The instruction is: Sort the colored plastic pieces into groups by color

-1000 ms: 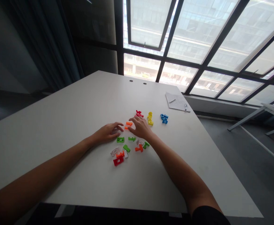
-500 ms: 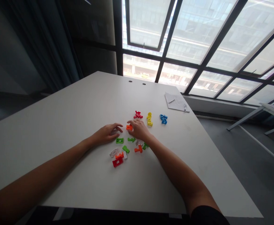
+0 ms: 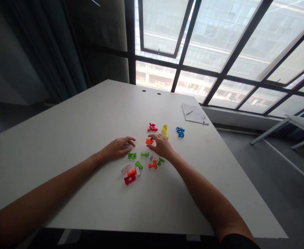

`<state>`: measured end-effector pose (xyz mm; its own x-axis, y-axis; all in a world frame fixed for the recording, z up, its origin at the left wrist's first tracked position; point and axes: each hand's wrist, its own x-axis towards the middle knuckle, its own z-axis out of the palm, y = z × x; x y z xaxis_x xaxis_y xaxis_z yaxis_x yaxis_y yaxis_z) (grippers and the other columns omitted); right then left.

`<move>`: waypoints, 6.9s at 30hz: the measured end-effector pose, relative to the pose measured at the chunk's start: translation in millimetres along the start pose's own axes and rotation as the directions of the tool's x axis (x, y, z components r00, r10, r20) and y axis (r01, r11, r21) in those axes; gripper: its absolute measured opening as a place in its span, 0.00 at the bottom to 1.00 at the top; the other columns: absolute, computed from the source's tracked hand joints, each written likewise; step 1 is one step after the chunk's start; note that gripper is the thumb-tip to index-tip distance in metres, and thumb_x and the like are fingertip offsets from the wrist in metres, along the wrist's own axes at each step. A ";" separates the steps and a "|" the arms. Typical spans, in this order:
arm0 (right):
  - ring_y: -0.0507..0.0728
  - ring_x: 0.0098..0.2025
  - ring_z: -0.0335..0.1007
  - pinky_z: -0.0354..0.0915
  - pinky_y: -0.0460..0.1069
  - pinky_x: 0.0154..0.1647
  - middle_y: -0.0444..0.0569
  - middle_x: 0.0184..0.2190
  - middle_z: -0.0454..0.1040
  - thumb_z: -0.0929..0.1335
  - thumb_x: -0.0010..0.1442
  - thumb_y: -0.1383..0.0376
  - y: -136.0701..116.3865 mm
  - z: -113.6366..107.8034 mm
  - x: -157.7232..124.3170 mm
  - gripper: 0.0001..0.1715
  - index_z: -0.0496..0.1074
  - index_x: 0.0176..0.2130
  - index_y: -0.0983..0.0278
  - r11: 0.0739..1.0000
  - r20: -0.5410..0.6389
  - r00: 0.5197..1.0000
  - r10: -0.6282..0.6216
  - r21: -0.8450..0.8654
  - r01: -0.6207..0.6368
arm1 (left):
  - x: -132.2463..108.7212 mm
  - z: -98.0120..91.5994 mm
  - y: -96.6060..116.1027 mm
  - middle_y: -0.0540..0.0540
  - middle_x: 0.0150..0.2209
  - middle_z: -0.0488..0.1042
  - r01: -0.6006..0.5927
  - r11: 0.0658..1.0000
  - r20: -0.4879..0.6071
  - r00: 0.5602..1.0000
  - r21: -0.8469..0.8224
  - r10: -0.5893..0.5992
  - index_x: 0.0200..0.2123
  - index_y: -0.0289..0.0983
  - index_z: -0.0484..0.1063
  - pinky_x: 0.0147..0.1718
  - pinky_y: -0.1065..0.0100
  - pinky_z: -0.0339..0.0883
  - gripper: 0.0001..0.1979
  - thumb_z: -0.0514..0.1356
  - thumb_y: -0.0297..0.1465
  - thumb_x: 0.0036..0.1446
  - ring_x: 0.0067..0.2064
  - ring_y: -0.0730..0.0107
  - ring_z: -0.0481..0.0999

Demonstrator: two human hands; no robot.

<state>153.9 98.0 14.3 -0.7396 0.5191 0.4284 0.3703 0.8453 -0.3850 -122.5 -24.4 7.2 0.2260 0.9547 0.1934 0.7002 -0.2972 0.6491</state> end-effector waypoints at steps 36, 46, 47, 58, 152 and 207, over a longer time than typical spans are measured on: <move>0.68 0.50 0.77 0.68 0.64 0.59 0.57 0.48 0.83 0.69 0.59 0.62 224.1 -93.3 -69.4 0.32 0.71 0.62 0.64 0.768 -0.321 0.806 0.498 -0.269 -0.582 | 0.8 1.2 -2.3 0.47 0.50 0.83 0.009 0.999 -0.010 1.000 0.048 -0.009 0.58 0.43 0.71 0.52 0.60 0.73 0.21 0.58 0.35 0.62 0.49 0.60 0.81; 0.63 0.42 0.80 0.74 0.60 0.50 0.56 0.43 0.83 0.63 0.61 0.66 166.5 -90.5 -82.8 0.20 0.76 0.50 0.65 0.866 -0.639 0.690 0.339 -0.074 -0.494 | 0.4 0.7 -2.0 0.46 0.50 0.83 0.006 0.999 -0.013 1.000 0.041 -0.006 0.57 0.43 0.72 0.48 0.60 0.74 0.20 0.59 0.36 0.62 0.47 0.59 0.81; 0.63 0.41 0.80 0.73 0.60 0.50 0.55 0.39 0.84 0.63 0.62 0.66 152.8 -87.4 -85.0 0.16 0.76 0.46 0.63 0.883 -0.674 0.684 0.280 -0.099 -0.459 | 0.4 0.5 -1.8 0.46 0.50 0.83 0.008 0.999 -0.012 1.000 0.039 -0.008 0.58 0.43 0.72 0.47 0.61 0.75 0.21 0.59 0.36 0.62 0.47 0.59 0.81; 0.63 0.52 0.75 0.68 0.60 0.55 0.52 0.48 0.82 0.72 0.65 0.69 -45.6 -31.7 -101.0 0.20 0.75 0.56 0.59 0.957 -0.099 0.952 -0.288 -0.064 0.283 | 1.2 0.9 -3.8 0.46 0.50 0.83 0.004 0.999 -0.020 1.000 0.032 -0.003 0.58 0.43 0.72 0.47 0.61 0.74 0.21 0.59 0.36 0.62 0.47 0.59 0.82; 0.69 0.46 0.74 0.68 0.64 0.53 0.57 0.43 0.81 0.68 0.56 0.69 148.3 -100.4 -113.8 0.33 0.66 0.60 0.66 0.758 -0.478 0.771 0.421 -0.281 -0.588 | 2.4 2.6 -9.7 0.48 0.50 0.83 -0.030 0.999 -0.019 0.999 0.046 0.030 0.57 0.44 0.72 0.53 0.60 0.73 0.20 0.58 0.37 0.63 0.50 0.59 0.81; 0.66 0.50 0.78 0.70 0.59 0.54 0.60 0.49 0.82 0.66 0.63 0.66 133.8 -88.7 -105.4 0.29 0.65 0.62 0.66 0.674 -0.515 0.590 0.622 -0.031 -0.738 | 2.2 -0.2 -9.7 0.45 0.51 0.83 -0.002 0.999 -0.014 1.000 0.054 0.003 0.58 0.42 0.72 0.52 0.60 0.74 0.22 0.59 0.39 0.62 0.51 0.58 0.81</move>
<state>331.2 167.6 -9.8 0.0836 0.8971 0.4339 0.8130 0.1904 -0.5502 -129.0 -19.4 1.5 0.2190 0.9539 0.2054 0.7354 -0.2997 0.6078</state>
